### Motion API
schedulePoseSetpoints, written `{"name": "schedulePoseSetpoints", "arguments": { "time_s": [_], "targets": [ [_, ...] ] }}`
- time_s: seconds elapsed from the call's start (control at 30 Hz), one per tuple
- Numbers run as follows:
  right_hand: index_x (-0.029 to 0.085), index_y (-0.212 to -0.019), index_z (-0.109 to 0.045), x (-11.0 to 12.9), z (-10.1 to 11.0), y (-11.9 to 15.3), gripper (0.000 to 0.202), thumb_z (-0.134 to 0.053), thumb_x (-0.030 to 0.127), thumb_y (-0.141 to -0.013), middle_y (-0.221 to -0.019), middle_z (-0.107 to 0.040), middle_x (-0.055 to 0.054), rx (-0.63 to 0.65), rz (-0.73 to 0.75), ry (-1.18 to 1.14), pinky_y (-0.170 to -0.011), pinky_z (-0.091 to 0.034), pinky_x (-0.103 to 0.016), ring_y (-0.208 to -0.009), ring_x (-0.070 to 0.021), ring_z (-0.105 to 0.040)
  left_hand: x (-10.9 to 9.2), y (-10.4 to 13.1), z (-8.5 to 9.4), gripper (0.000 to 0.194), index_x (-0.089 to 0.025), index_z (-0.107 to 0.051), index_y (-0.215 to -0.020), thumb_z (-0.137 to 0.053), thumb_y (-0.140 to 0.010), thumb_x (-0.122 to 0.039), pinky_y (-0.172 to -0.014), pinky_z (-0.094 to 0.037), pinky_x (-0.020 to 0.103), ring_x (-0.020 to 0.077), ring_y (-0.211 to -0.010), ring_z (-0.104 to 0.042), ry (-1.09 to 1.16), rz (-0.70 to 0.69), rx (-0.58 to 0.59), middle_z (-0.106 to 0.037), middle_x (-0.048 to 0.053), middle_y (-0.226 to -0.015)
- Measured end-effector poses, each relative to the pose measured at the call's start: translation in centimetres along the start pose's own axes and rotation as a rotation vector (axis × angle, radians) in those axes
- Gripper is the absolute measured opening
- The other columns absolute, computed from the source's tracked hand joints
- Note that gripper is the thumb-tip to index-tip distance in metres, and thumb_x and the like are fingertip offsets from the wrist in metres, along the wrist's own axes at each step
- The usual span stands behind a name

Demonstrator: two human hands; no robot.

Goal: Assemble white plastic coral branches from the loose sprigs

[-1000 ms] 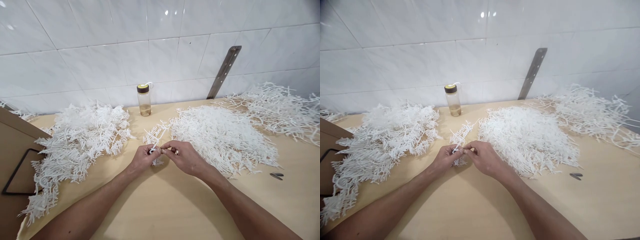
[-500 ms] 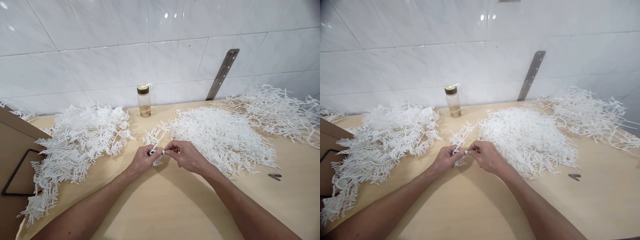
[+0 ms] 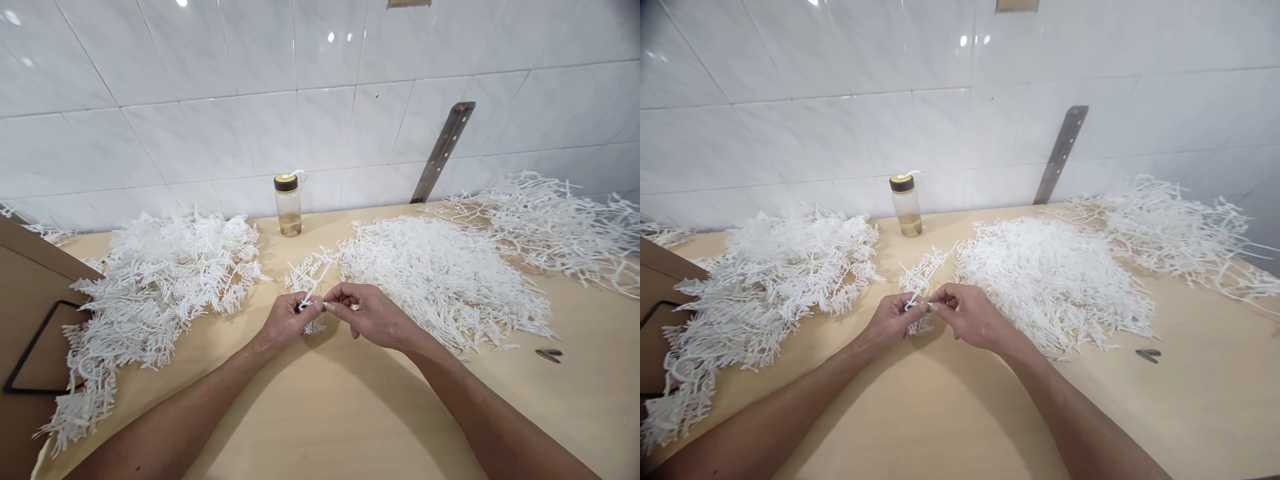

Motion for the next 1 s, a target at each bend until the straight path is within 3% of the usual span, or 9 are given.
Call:
{"name": "schedulePoseSetpoints", "arguments": {
  "time_s": [0.13, 0.3, 0.6, 0.87, 1.0],
  "targets": [
    [0.017, -0.084, -0.066, -0.2, 0.2, 0.1, 0.023, -0.055, 0.036, -0.091, -0.072, -0.062, 0.001, -0.019, -0.044, 0.094, -0.048, -0.044, -0.025, -0.043, -0.0078, -0.055, -0.5, 0.1, -0.2, 0.039, -0.013, -0.067, -0.070, -0.070, -0.078, -0.051, -0.052, -0.032, 0.022, 0.0090, -0.055, -0.040, -0.052, -0.060, 0.008, -0.049, -0.003, -0.057],
    [0.018, -0.084, -0.063, -0.2, -0.3, 0.3, 0.016, -0.055, 0.032, -0.090, -0.075, -0.063, 0.001, 0.015, -0.032, 0.096, -0.046, -0.042, -0.023, -0.047, -0.0086, -0.055, -0.5, 0.1, -0.4, 0.037, -0.014, -0.066, -0.068, -0.070, -0.079, -0.049, -0.055, -0.033, 0.022, 0.0103, -0.058, -0.045, -0.080, -0.072, 0.040, -0.054, -0.001, -0.061],
    [0.019, -0.084, -0.061, 1.0, -0.4, 0.5, 0.009, -0.054, 0.022, -0.089, -0.077, -0.062, 0.000, 0.004, 0.119, 0.131, -0.056, -0.044, -0.024, -0.060, -0.0107, -0.055, -0.6, 0.3, -0.7, 0.037, -0.012, -0.069, -0.071, -0.074, -0.074, -0.049, -0.053, -0.033, 0.022, 0.0094, -0.055, -0.043, 0.052, 0.030, 0.093, -0.054, 0.000, -0.058],
    [0.020, -0.080, -0.052, 1.2, -1.1, 0.4, 0.007, -0.052, 0.018, -0.086, -0.071, -0.058, 0.002, 0.027, 0.097, 0.218, -0.054, -0.038, -0.024, -0.056, -0.0105, -0.049, 0.5, 0.2, -0.9, 0.033, -0.013, -0.065, -0.066, -0.079, -0.066, -0.043, -0.051, -0.032, 0.023, 0.0095, -0.051, -0.045, 0.191, 0.160, 0.145, -0.054, -0.001, -0.056],
    [0.021, -0.081, -0.050, 2.0, -2.1, 0.9, 0.007, -0.050, 0.017, -0.087, -0.066, -0.056, 0.003, 0.044, 0.120, 0.168, -0.052, -0.040, -0.023, -0.052, -0.0097, -0.050, 0.9, -0.3, -0.2, 0.034, -0.014, -0.061, -0.063, -0.080, -0.065, -0.042, -0.052, -0.035, 0.024, 0.0103, -0.051, -0.047, 0.265, 0.184, 0.050, -0.055, -0.001, -0.055]
  ]
}}
Point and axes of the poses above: each hand's wrist, its own y-axis away from the middle knuckle, its own z-axis out of the back of the hand, x = y × z, the point moved 8 cm from there along -y, towards the middle knuckle
